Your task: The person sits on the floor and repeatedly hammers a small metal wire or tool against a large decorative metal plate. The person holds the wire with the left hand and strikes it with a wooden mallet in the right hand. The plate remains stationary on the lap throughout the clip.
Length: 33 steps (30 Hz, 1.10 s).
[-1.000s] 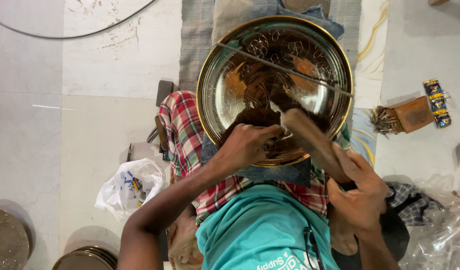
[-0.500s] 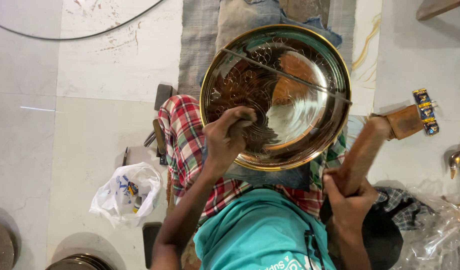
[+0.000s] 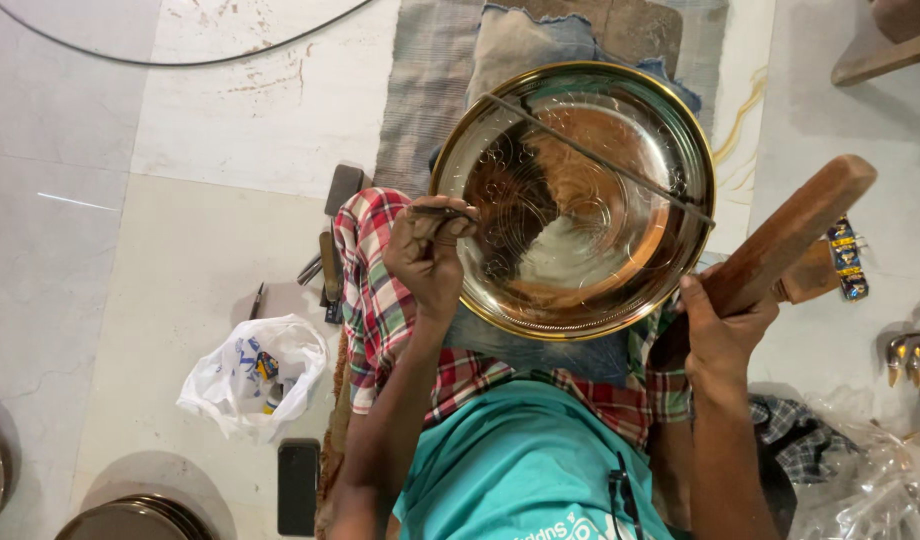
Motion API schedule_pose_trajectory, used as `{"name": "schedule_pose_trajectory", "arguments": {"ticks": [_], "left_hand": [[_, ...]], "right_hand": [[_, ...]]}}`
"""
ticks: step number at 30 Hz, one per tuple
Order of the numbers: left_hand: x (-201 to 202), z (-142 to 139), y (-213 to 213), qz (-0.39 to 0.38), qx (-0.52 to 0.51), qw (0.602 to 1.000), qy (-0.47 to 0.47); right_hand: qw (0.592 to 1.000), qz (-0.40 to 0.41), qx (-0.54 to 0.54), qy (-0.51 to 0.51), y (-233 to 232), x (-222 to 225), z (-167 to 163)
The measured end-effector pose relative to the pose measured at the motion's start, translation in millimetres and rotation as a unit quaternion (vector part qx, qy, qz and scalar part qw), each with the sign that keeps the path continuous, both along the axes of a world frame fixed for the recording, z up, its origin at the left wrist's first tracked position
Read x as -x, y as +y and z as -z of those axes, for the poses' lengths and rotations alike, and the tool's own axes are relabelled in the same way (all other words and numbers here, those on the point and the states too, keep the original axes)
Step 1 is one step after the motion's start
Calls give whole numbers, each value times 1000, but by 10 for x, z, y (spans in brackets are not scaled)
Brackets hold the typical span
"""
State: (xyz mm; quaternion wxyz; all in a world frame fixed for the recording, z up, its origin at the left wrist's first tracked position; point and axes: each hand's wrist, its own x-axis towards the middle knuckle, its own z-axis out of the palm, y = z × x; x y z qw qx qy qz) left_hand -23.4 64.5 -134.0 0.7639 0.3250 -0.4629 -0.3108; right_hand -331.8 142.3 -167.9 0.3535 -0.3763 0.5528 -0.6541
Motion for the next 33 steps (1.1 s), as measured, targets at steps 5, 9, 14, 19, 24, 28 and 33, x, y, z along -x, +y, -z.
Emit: {"name": "schedule_pose_trajectory", "arguments": {"ticks": [5, 9, 14, 19, 24, 28, 33], "left_hand": [[-138, -31, -202, 43, 2, 999, -13], [-257, -118, -358, 90, -31, 993, 63], [-482, -234, -281, 110, -177, 976, 70], [-429, -346, -83, 150, -275, 944, 101], [-296, -362, 270, 129, -181, 974, 53], [-303, -173, 231, 39, -153, 966, 204], [-328, 89, -35, 72, -35, 928, 363]], "right_hand": [[1000, -10, -2, 25, 159, -163, 40], [988, -60, -118, 80, 281, -231, -200], [888, -359, -274, 83, 543, -50, -894], [819, -500, -216, -179, 312, -4, -1096], [889, -359, -260, -119, 194, -115, -887], [957, -201, -204, 41, 205, -88, -621], [991, -30, -85, 97, -74, -76, -258]]}}
